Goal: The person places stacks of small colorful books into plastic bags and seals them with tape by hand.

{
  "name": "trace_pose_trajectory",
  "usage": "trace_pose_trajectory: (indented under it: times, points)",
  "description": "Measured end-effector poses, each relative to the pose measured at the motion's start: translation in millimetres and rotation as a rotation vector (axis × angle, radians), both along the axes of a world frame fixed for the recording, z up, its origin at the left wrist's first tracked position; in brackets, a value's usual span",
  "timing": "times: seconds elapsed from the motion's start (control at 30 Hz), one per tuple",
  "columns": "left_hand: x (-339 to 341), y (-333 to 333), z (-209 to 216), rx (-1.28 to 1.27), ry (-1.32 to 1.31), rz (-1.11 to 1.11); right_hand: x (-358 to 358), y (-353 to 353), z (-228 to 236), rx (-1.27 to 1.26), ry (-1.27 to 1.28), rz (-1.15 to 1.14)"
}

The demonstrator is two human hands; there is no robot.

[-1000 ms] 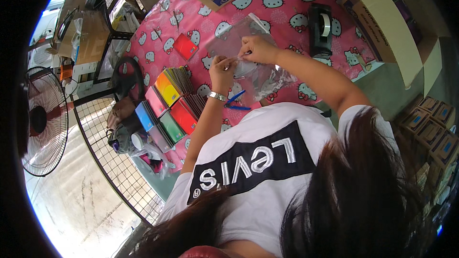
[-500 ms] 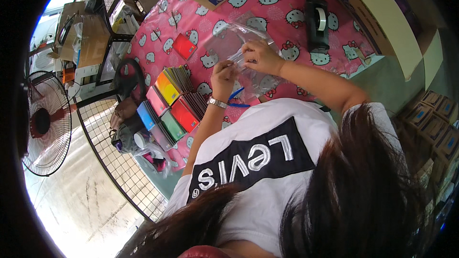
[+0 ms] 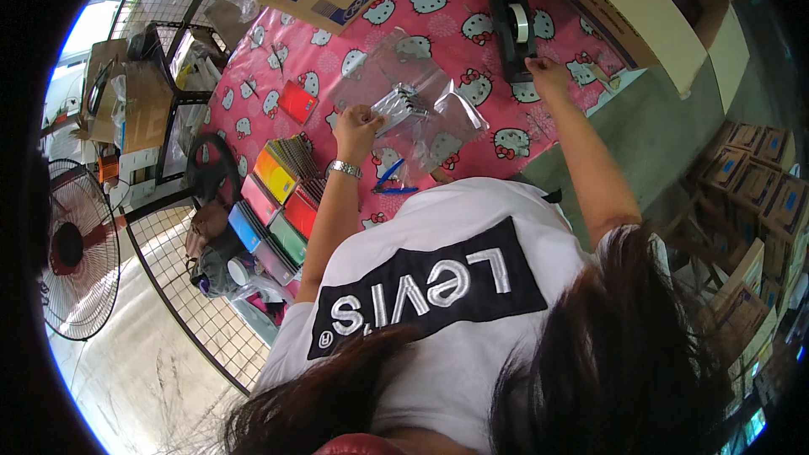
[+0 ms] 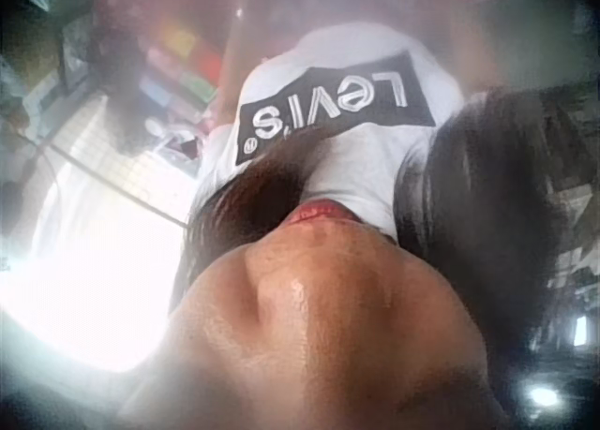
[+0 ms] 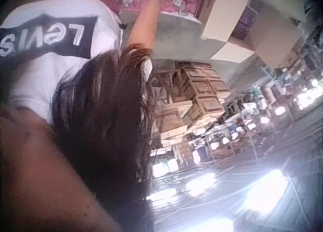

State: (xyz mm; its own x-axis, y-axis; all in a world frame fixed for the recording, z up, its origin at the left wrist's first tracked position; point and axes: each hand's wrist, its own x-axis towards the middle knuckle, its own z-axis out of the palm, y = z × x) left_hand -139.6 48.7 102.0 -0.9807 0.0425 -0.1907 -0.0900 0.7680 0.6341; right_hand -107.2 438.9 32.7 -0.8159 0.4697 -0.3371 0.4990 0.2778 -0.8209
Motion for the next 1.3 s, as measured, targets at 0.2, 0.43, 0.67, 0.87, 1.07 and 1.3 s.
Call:
trace_pose_trajectory:
  times: [0.2, 0.43, 0.67, 0.87, 1.07, 1.3]
  points:
    - [-1.8, -21.3, -9.3, 0.182, 0.004, -0.076, 44.8, -32.1, 6.8, -0.747, 0.308, -0.297]
    - [7.9, -14.4, -16.2, 0.631, -0.206, 0.105, 1.2, -74.4, -23.6, -1.129, -0.177, 0.261]
    - [3.6, -18.4, -9.2, 0.556, -0.334, 0.094, -135.8, -238.0, 123.8, 0.369, 0.165, 1.762]
    - [9.3, -17.1, -24.9, 0.818, -0.264, 0.109, -170.3, -248.1, 59.2, 0.469, -0.197, 1.863]
    - [44.1, -3.3, -47.8, 0.953, -0.066, 0.543, -121.5, -210.9, 45.8, 0.213, 0.477, 1.306]
    - [107.0, -13.2, -94.7, 1.231, -0.765, 0.488, -55.6, -244.0, 97.8, 0.465, 0.652, 1.411]
